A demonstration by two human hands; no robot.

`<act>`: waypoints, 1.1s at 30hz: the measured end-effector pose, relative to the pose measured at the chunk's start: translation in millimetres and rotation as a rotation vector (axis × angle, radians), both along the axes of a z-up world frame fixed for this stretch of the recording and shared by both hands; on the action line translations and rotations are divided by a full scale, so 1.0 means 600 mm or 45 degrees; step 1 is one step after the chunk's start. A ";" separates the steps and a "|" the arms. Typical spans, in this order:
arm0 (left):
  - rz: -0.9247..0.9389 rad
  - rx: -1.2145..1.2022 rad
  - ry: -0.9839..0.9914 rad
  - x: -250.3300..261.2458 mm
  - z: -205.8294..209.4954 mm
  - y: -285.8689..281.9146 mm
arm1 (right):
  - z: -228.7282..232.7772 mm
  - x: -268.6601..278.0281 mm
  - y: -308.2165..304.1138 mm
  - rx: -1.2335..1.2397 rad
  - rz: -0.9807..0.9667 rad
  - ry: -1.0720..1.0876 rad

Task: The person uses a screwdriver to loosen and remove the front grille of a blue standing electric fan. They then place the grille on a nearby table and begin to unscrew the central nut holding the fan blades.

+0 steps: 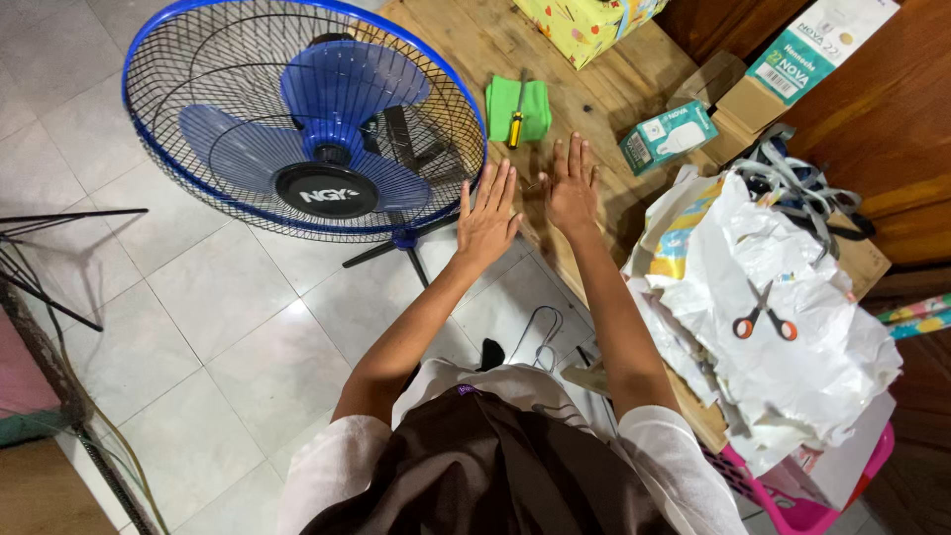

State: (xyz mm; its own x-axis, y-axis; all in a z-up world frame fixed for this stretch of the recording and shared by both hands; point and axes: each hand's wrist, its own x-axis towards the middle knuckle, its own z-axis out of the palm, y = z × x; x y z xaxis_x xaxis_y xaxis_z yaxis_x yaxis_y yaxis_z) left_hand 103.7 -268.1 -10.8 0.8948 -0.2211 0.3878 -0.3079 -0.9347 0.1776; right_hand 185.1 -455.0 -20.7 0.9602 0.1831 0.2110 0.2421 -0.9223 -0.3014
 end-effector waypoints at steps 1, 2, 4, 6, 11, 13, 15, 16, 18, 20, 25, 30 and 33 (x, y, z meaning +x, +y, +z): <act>0.025 0.016 0.001 0.006 -0.007 -0.007 | -0.006 0.014 -0.008 0.009 0.032 0.026; 0.050 0.032 0.003 0.009 -0.015 -0.012 | -0.012 0.028 -0.013 0.019 0.063 0.051; 0.112 0.062 0.026 0.019 -0.028 -0.014 | -0.019 0.058 -0.015 0.026 0.129 0.097; 0.173 0.091 0.075 0.030 -0.039 -0.014 | -0.022 0.086 -0.006 0.023 0.186 0.140; 0.223 0.150 0.000 0.037 -0.054 -0.003 | -0.020 0.138 0.035 0.012 0.391 0.180; 0.234 0.198 -0.044 0.044 -0.051 0.003 | -0.016 0.156 0.052 -0.003 0.445 0.232; 0.251 0.261 -0.176 0.039 -0.048 0.005 | -0.021 0.160 0.064 -0.042 0.472 0.322; 0.238 0.236 -0.104 0.043 -0.047 0.009 | -0.027 0.163 0.070 -0.026 0.430 0.312; 0.193 0.180 0.047 0.043 -0.049 0.009 | -0.049 0.156 0.069 0.004 0.330 0.300; 0.203 0.211 0.006 0.046 -0.049 0.009 | -0.068 0.150 0.061 0.036 0.356 0.142; 0.209 0.268 -0.074 0.045 -0.048 0.007 | -0.094 0.102 0.021 0.074 0.189 0.123; 0.126 0.115 -0.016 0.032 -0.046 0.006 | -0.090 0.007 -0.021 0.060 0.030 0.065; 0.053 0.045 0.047 0.018 -0.034 0.006 | -0.078 -0.032 -0.032 0.173 -0.101 0.129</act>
